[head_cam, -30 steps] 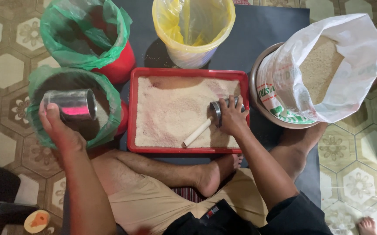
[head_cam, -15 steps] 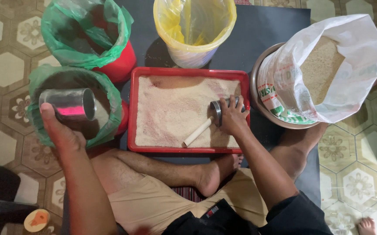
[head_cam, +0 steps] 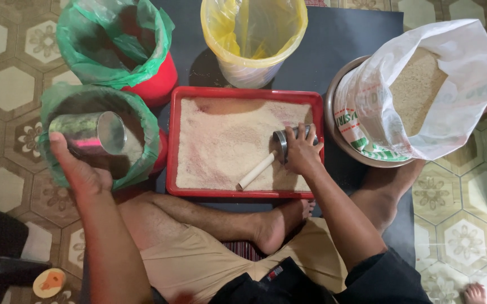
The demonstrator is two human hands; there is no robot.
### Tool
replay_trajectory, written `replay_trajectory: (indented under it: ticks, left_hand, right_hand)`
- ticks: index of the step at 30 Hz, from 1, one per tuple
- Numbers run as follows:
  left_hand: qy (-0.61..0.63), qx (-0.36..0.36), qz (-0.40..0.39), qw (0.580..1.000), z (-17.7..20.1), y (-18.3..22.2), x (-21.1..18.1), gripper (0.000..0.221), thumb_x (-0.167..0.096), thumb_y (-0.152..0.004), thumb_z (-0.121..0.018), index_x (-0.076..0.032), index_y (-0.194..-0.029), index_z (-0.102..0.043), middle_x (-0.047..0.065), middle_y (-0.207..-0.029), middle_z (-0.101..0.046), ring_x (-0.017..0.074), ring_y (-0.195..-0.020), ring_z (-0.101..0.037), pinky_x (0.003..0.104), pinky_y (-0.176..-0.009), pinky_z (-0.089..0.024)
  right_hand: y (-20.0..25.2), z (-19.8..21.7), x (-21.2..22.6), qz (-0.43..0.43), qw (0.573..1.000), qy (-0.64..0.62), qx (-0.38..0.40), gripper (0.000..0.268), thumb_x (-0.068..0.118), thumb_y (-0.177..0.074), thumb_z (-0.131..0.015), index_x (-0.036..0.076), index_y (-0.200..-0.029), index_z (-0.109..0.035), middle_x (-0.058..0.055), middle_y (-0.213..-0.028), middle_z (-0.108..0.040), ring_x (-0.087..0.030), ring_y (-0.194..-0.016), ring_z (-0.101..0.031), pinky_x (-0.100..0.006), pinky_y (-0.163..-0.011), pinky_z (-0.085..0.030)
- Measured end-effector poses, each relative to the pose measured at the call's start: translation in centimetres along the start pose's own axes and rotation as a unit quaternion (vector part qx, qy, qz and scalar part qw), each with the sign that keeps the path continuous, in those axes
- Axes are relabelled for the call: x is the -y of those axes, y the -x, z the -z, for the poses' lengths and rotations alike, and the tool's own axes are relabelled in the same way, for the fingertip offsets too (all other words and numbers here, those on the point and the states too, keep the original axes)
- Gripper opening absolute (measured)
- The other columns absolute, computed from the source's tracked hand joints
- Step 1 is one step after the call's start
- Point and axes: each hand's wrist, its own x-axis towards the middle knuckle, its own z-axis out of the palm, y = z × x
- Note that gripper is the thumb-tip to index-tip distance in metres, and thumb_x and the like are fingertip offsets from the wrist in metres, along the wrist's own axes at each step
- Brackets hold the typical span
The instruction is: The person is scooping rice and a pinkish powder from large bags into a red tray and then into small metal cups.
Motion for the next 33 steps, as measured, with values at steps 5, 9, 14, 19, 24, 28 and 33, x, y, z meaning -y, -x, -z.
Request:
replay_trajectory:
  ticks: [5,9,14,19,24,28,33]
  left_hand:
    - [-0.011,-0.012,0.016,1.000,-0.1,0.1,-0.1,0.077,-0.059,-0.081,-0.064,-0.013,-0.142,-0.053,0.005,-0.140,-0.065,0.0164,-0.124,-0.068,0.030,-0.107,-0.057]
    - [-0.012,0.022,0.012,1.000,-0.1,0.2,-0.1,0.078,-0.059,-0.082,-0.067,-0.013,-0.142,-0.053,0.003,-0.140,-0.063,0.0147,-0.125,-0.065,0.029,-0.111,-0.053]
    - [-0.010,0.011,0.025,1.000,0.1,0.1,0.0,0.081,-0.060,-0.079,-0.068,-0.013,-0.143,-0.052,0.004,-0.142,-0.063,0.0157,-0.126,-0.066,0.030,-0.109,-0.055]
    - [0.032,-0.002,0.057,0.998,-0.6,0.5,-0.4,0.081,-0.054,-0.077,-0.073,-0.012,-0.143,-0.054,0.006,-0.139,-0.065,0.0169,-0.122,-0.068,0.031,-0.107,-0.058]
    - [0.000,-0.006,0.107,0.994,0.2,-1.2,1.7,0.056,-0.051,-0.087,-0.071,-0.012,-0.128,-0.063,0.005,-0.120,-0.069,0.0165,-0.109,-0.071,0.032,-0.097,-0.063]
    - [-0.005,0.017,0.137,0.990,-0.9,-1.1,2.5,0.060,-0.058,-0.083,-0.078,-0.013,-0.122,-0.065,0.009,-0.118,-0.071,0.0242,-0.111,-0.073,0.044,-0.102,-0.066]
    - [0.029,0.003,0.126,0.992,-3.2,0.3,1.5,0.056,-0.052,-0.084,-0.076,-0.010,-0.118,-0.067,0.010,-0.113,-0.074,0.0253,-0.106,-0.075,0.043,-0.097,-0.066]
  right_hand:
    - [0.1,0.0,0.0,-0.001,1.000,-0.001,0.006,0.096,0.035,-0.078,-0.081,0.014,-0.155,-0.028,-0.029,-0.164,-0.016,-0.059,-0.148,-0.007,-0.082,-0.096,-0.035]
    - [0.2,-0.1,0.1,0.005,1.000,-0.005,-0.026,0.096,0.037,-0.076,-0.082,0.014,-0.154,-0.031,-0.029,-0.161,-0.021,-0.060,-0.145,-0.012,-0.085,-0.096,-0.034]
    - [0.2,0.2,0.1,0.002,1.000,-0.006,-0.018,0.110,0.024,-0.062,-0.093,0.016,-0.153,-0.032,-0.027,-0.161,-0.022,-0.059,-0.146,-0.014,-0.084,-0.098,-0.036]
    - [0.2,0.4,0.3,0.002,1.000,-0.012,-0.013,0.108,0.026,-0.065,-0.093,0.014,-0.154,-0.033,-0.029,-0.161,-0.023,-0.061,-0.145,-0.011,-0.086,-0.100,-0.031]
    - [0.3,0.8,0.5,-0.008,1.000,-0.004,0.005,0.105,0.033,-0.071,-0.089,0.016,-0.154,-0.029,-0.026,-0.161,-0.022,-0.057,-0.148,-0.007,-0.083,-0.101,-0.031]
    - [0.1,0.2,0.3,-0.023,0.999,0.013,0.033,0.118,0.027,-0.063,-0.097,0.018,-0.157,-0.026,-0.022,-0.163,-0.019,-0.052,-0.151,-0.005,-0.081,-0.104,-0.031]
    - [0.1,0.2,0.4,-0.019,0.999,-0.002,0.031,0.118,0.026,-0.063,-0.097,0.016,-0.157,-0.026,-0.023,-0.162,-0.020,-0.054,-0.151,-0.005,-0.084,-0.104,-0.028]
